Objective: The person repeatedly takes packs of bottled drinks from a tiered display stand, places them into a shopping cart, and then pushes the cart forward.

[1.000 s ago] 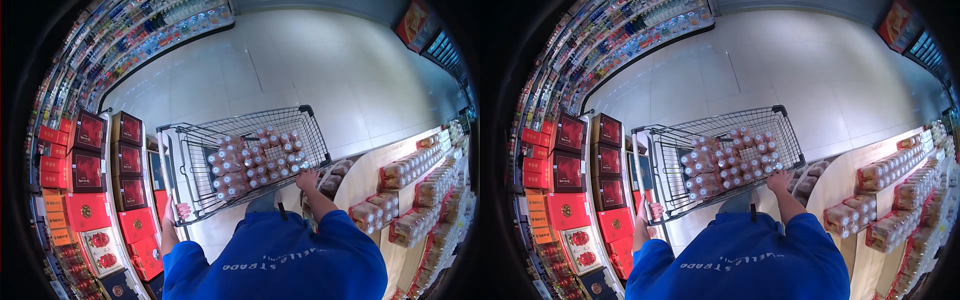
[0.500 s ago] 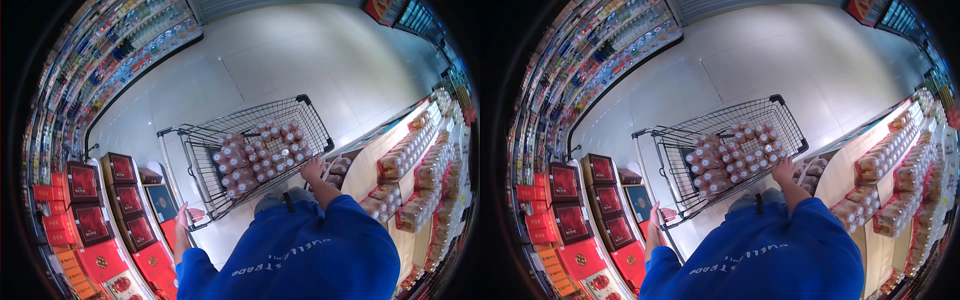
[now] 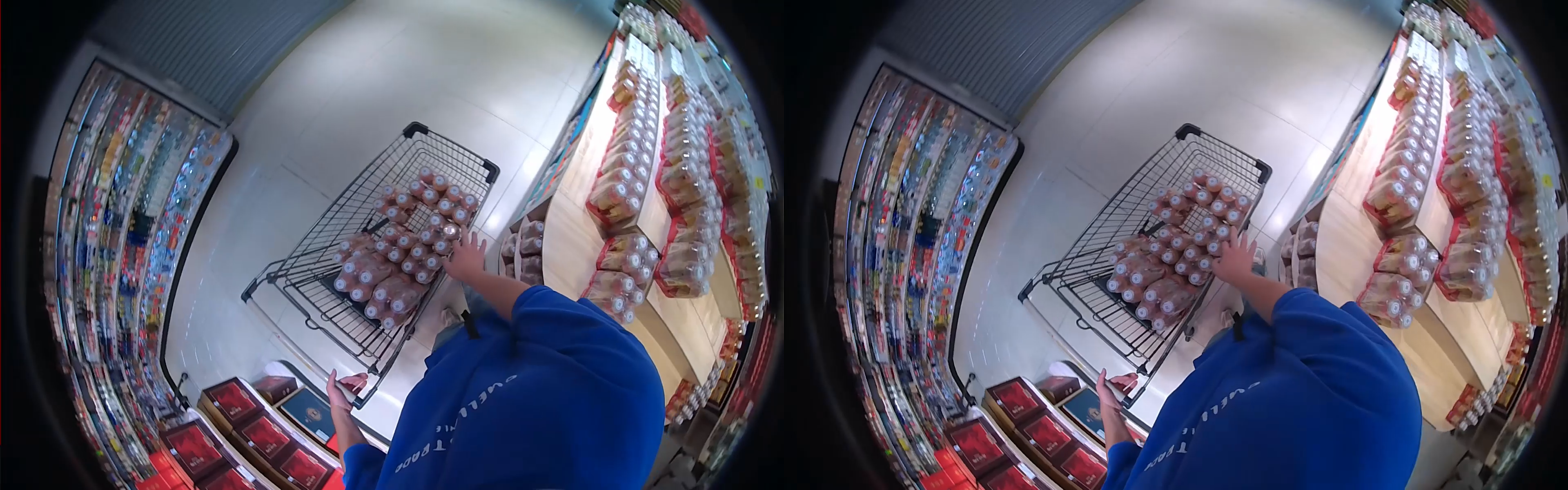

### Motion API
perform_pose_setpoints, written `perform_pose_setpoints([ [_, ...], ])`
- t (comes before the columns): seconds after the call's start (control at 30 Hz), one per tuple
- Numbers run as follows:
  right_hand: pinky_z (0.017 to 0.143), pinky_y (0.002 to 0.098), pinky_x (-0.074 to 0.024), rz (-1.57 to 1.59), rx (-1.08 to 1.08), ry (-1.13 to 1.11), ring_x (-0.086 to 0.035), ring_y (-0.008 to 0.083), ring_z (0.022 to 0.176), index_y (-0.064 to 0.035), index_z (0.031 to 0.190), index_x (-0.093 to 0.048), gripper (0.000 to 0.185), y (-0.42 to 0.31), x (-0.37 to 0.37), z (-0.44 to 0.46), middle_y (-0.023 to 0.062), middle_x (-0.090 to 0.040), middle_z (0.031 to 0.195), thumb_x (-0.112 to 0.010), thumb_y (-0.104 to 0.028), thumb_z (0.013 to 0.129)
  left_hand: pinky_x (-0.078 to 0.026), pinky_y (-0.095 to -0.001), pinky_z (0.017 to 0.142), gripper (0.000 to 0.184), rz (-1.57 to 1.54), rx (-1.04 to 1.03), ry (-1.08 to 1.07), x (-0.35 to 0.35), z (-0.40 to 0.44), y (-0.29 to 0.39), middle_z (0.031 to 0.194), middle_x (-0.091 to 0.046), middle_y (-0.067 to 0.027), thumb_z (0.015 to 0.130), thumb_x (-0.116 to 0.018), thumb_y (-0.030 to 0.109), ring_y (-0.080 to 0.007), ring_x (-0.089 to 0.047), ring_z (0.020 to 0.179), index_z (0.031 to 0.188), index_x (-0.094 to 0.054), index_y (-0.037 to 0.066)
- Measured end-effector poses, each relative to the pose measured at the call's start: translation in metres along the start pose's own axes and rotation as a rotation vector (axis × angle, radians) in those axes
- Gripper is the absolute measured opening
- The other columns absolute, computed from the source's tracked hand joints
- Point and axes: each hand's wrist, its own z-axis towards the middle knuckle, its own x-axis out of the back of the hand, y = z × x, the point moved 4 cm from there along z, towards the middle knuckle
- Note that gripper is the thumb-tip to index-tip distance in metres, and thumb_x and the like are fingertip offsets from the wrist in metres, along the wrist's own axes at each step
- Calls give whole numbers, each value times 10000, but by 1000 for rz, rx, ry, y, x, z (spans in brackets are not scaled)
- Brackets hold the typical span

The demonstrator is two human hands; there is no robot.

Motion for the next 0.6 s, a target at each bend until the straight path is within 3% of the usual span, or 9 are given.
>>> perform_pose_setpoints([
  [0.17,1148,760,-216,104,-24,27,-321,467,1464,-62,1311,-620,608,18,28,73,159,-227,1685,-693,-416,823,-516,-502,1020,774,-72,-48,113,-64,25,32,1104,-729,-255,988,-394,603,-379,-682,1105,850,-727,-82],
  [0.3,1143,761,-227,152,-66,33,-334,462,1456,-70,1297,-623,574,36,52,125,110,-231,1694,-698,-379,820,-531,-469,970,708,-56,2,204,-114,43,61,1047,-739,-187,970,-432,596,-315,-683,1077,922,-741,-38],
  [0.5,1149,737,-253,169,-138,7,-347,442,1450,-83,1407,-546,660,72,87,197,101,-228,1702,-711,-328,817,-540,-423,924,576,12,20,266,-200,75,105,991,-714,-122,962,-496,540,-270,-671,1015,965,-715,7],
  [0.6,1160,706,-260,209,-196,95,-349,428,1453,-98,1503,-454,758,93,105,225,148,-204,1703,-706,-305,819,-534,-419,911,496,74,-21,336,-248,84,123,974,-701,-92,962,-522,502,-253,-665,986,975,-702,41],
])
